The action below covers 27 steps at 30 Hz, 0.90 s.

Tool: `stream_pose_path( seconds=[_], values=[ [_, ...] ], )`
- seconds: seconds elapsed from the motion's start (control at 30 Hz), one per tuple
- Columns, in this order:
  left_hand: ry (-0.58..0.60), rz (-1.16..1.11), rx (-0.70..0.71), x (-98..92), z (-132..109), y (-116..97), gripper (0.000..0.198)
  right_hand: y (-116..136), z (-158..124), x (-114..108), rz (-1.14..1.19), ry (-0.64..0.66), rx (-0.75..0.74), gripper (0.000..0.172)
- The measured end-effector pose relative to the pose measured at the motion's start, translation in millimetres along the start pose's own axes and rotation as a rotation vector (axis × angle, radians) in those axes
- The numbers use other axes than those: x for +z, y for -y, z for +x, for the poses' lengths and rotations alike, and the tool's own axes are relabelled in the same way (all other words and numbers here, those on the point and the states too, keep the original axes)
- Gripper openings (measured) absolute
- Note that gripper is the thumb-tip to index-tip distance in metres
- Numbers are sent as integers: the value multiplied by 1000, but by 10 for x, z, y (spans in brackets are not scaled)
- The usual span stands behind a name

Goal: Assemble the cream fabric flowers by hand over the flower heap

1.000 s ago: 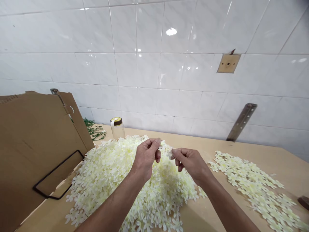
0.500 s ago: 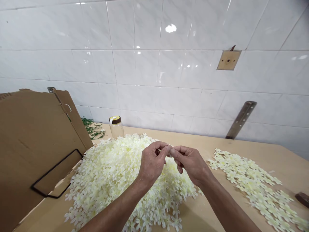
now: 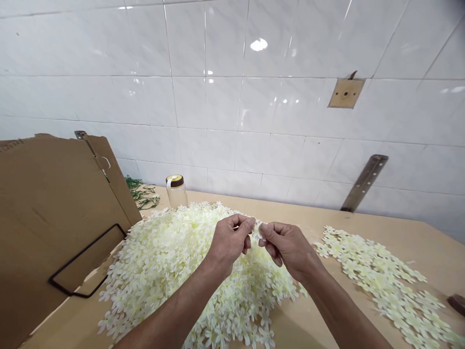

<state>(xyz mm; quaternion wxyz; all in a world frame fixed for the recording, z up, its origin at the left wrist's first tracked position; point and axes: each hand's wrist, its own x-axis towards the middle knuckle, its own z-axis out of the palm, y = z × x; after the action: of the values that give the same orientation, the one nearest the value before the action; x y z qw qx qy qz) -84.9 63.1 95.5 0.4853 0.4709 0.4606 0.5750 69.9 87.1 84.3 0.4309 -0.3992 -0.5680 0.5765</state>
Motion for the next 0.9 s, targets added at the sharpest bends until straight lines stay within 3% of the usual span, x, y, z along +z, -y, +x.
stream_pose_path(
  seconds=[0.2,0.37,0.57,0.73,0.9],
  values=[
    [-164,-46,75,-89,44,-67,29,25,14,0,37,21,24,56],
    [-154,-77,81,-101,37,-115,30,20,12,1,-20,10,24,56],
    [-110,64,100,-56,-15,-85,26,-17,5,22,-304,-36,-81,48],
    [-145,287,278,-22,-79,-78,22,49,-47,68,-20,44,-61,49],
    [-139,323,333,23,-118,-76,19,75,-56,82,-23,-17,-84,44]
  ],
)
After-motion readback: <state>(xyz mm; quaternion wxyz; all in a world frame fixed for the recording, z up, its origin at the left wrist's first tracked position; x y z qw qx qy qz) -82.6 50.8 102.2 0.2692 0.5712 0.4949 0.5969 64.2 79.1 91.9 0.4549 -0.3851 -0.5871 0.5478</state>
